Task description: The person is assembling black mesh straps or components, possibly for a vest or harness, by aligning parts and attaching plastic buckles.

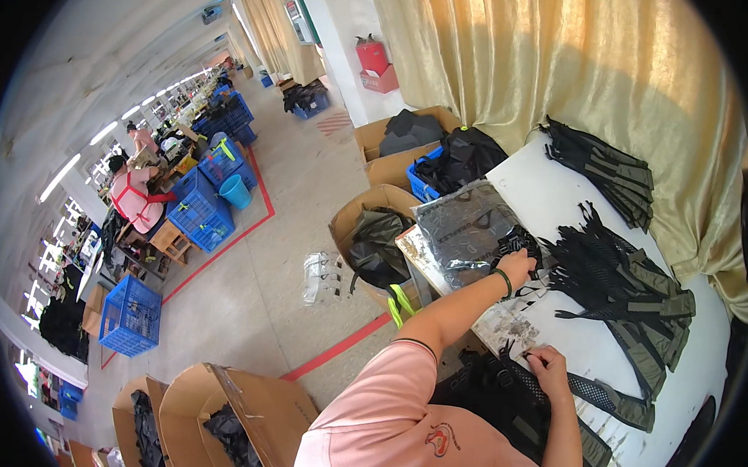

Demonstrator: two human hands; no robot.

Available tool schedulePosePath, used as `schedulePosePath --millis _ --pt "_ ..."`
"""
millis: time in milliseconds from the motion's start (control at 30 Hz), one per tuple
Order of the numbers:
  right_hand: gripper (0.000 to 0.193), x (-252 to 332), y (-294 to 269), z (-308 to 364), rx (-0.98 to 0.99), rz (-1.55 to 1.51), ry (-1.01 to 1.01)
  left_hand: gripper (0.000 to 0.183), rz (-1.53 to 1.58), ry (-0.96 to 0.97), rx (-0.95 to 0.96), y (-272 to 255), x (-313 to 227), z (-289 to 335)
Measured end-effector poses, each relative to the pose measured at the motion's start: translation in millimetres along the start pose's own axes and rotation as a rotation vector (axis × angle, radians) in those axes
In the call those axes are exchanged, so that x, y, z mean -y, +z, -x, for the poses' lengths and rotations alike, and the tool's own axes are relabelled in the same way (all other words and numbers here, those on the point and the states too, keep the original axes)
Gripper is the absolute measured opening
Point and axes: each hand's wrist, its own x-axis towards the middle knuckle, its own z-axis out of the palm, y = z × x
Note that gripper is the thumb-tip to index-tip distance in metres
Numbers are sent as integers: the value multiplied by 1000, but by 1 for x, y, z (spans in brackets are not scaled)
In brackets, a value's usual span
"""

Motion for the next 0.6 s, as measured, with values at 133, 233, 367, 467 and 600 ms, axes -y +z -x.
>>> schedulePosePath --millis 133,233,367,467,600 --pt "7 -19 0 0 -73 -73 108 23 167 -38 28 1 -2 1" --pt "7 -26 2 0 -118 -198 142 23 231 10 -4 -3 1 2" --pt "11 -9 -10 -9 13 -256 257 13 899 -135 36 -10 -9 25" --pt "11 -1 -14 -7 -26 -401 317 9 1190 -168 262 -28 -41 51" --pt "11 13 -26 0 -155 -560 315 10 1123 -158 453 -27 -73 81"
